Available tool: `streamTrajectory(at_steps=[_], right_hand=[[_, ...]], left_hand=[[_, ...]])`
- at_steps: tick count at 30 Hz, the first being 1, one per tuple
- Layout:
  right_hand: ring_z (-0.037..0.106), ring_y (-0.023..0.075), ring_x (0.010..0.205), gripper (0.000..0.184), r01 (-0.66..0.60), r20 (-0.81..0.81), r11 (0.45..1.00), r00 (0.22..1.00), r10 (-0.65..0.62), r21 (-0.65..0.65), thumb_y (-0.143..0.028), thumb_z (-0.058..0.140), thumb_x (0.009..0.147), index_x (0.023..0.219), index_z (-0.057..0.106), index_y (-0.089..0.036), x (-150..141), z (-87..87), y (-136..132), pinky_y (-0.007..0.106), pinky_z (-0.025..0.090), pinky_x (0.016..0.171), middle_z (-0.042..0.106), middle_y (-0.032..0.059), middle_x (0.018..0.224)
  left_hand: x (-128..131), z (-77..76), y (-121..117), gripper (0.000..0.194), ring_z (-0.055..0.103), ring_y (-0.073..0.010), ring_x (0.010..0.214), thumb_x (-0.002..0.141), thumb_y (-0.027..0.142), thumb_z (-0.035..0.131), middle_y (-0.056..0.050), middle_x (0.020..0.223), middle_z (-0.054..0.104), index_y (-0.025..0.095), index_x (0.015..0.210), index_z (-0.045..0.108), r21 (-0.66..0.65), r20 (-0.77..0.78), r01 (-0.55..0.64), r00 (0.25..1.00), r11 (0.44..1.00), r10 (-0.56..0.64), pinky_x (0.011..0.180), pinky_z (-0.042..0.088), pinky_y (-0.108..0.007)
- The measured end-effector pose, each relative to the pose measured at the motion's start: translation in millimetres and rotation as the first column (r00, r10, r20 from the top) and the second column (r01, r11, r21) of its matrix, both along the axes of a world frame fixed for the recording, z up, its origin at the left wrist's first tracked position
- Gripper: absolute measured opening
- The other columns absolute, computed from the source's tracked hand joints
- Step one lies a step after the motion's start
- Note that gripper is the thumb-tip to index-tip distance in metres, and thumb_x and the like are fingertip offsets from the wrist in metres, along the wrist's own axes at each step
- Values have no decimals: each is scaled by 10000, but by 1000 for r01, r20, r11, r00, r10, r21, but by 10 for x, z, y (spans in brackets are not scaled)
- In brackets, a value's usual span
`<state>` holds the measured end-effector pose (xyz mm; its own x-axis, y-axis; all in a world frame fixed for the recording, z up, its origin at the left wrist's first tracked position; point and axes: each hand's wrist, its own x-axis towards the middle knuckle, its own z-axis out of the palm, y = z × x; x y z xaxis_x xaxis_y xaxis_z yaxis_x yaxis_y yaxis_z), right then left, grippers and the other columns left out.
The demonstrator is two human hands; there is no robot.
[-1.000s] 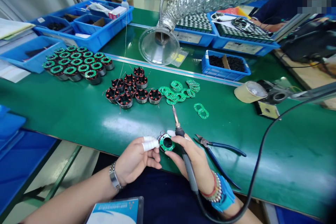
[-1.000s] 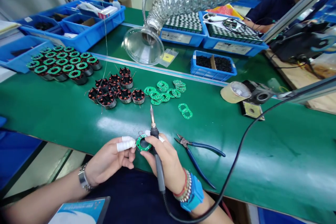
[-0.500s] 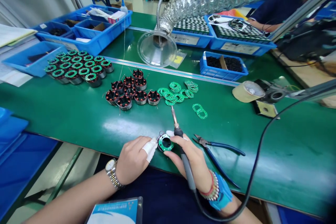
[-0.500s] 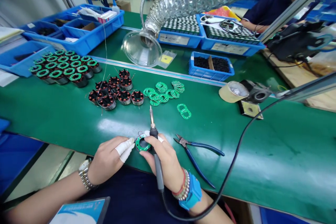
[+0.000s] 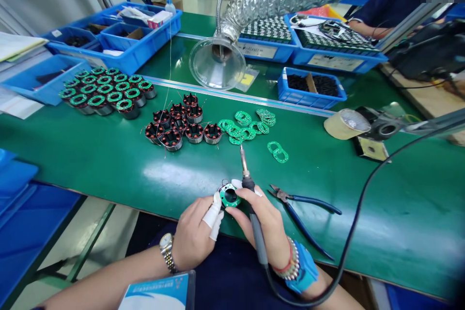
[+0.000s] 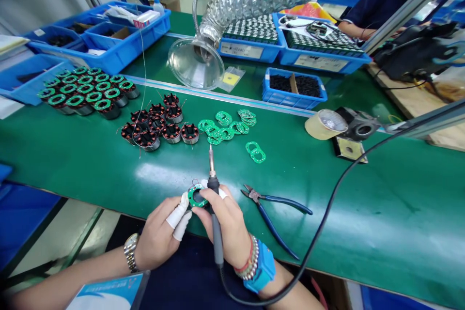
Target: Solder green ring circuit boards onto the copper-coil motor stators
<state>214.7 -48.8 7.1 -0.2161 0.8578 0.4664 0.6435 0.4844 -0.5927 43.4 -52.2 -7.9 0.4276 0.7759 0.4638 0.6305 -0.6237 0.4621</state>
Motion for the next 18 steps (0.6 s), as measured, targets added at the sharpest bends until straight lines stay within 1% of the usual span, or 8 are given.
streamTrajectory(at_steps=[2,4,8,9,11,13,15,18], right_hand=[[603,215,922,280,-4,-12,1000,1000,4,-8,-190,587,825,1090,498,-196,18,5,7,344,515,802,628,84,988],[608,207,934,284,-42,-32,998,999,41,-38,-188,585,825,1093,492,-197,69,27,21,328,515,810,624,89,1021],[622,191,962,354,-179,-76,975,983,170,-129,-186,577,823,1152,449,-193,220,88,44,292,520,826,624,94,1070],[617,198,986,386,-197,-77,970,979,188,-139,-195,588,815,1170,436,-191,250,97,45,296,518,837,620,100,1090],[599,212,1037,439,-206,-70,968,978,198,-145,-222,617,797,1191,423,-189,283,97,43,311,509,868,603,112,1139],[593,213,1053,450,-191,-63,971,981,184,-143,-237,630,793,1192,428,-195,285,79,41,317,500,891,597,112,1158],[603,204,1037,427,-179,-58,974,983,172,-140,-237,620,804,1188,435,-203,272,58,43,311,501,892,607,102,1144],[605,202,1033,419,-172,-49,976,985,167,-133,-247,617,810,1187,439,-204,253,43,49,309,504,891,612,99,1139]], left_hand=[[35,-43,-37,328,582,-237,795,838,106,469,-151,935,627,93,1165,492,7,-54,-13,998,1000,13,691,524,-369],[33,-66,-64,363,581,-245,810,840,117,470,-164,948,622,72,1200,464,12,-74,14,997,1000,-13,687,525,-373],[-129,-9,-25,392,591,-203,829,855,116,467,-131,967,635,103,1246,430,10,-2,187,982,982,-187,721,524,-327],[-187,27,21,372,594,-186,824,859,114,470,-114,958,642,119,1230,448,-6,12,208,978,978,-208,727,521,-309],[-287,118,160,314,599,-163,819,865,126,487,-85,944,650,141,1178,499,-36,-6,204,979,978,-205,733,516,-283],[-344,224,345,267,603,-173,828,873,170,499,-83,964,655,144,1136,533,15,-101,216,972,976,-213,728,514,-293],[-347,336,534,237,605,-191,805,886,208,476,-83,966,663,138,1097,560,84,-235,310,930,947,-283,694,510,-314],[-289,480,759,234,595,-204,761,909,204,401,-72,911,677,134,989,609,110,-383,464,836,879,-393,642,493,-327]])
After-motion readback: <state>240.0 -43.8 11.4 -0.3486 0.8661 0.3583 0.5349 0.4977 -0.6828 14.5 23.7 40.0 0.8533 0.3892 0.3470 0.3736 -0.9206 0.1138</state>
